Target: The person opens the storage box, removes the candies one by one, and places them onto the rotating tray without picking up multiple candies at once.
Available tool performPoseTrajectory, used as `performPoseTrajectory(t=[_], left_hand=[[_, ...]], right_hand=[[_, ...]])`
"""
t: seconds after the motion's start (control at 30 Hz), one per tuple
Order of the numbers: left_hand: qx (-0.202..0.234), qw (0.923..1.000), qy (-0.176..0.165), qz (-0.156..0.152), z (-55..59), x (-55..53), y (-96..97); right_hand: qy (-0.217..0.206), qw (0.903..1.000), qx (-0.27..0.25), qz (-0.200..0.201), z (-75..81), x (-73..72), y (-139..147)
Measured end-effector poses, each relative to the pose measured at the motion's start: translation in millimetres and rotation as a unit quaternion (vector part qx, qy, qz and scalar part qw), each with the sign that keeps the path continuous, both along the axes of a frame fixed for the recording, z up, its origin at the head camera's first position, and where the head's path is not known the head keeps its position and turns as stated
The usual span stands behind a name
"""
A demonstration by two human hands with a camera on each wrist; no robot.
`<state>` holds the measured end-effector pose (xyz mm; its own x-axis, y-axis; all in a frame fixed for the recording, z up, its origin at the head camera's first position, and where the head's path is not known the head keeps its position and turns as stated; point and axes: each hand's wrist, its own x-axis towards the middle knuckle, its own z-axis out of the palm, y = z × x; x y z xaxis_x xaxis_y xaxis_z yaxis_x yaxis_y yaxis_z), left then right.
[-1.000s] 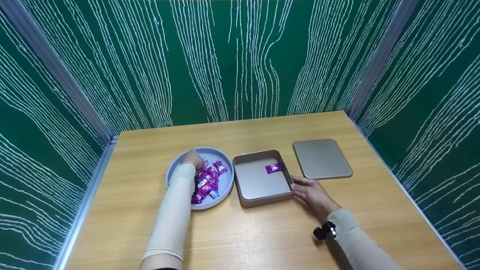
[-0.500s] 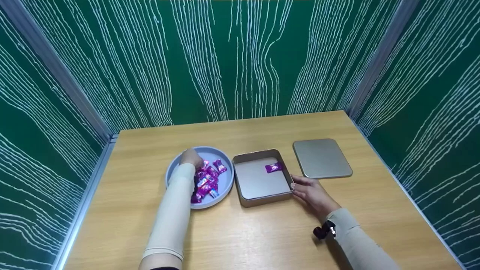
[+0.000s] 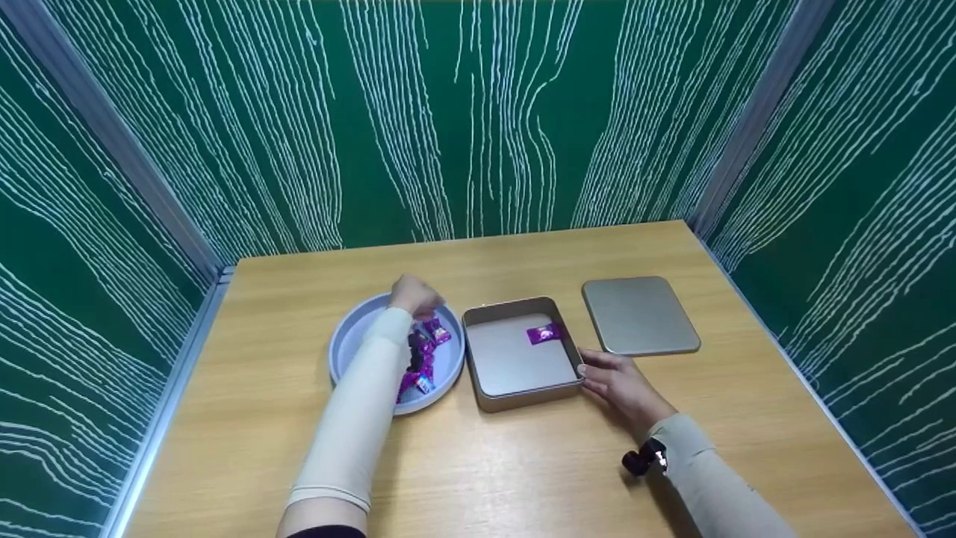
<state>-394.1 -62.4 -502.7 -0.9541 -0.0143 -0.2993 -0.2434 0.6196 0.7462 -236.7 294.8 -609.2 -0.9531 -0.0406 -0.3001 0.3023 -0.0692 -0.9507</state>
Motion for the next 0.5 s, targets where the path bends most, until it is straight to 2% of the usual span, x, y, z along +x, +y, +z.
performPoseTrajectory(t=[0.2,0.37,0.5], left_hand=[[0.058,0.9980,-0.017,-0.019,0.9,5.4,38.1],[0.055,0.9972,-0.022,-0.046,-1.7,11.7,66.3],[0.070,0.9950,-0.031,-0.064,-4.7,15.8,85.2]], right_hand=[[0.019,0.9997,-0.009,0.010,-0.3,0.7,1],[0.014,0.9999,0.000,0.010,-0.8,0.7,1],[0.009,0.9999,0.005,0.010,-0.1,1.7,0]])
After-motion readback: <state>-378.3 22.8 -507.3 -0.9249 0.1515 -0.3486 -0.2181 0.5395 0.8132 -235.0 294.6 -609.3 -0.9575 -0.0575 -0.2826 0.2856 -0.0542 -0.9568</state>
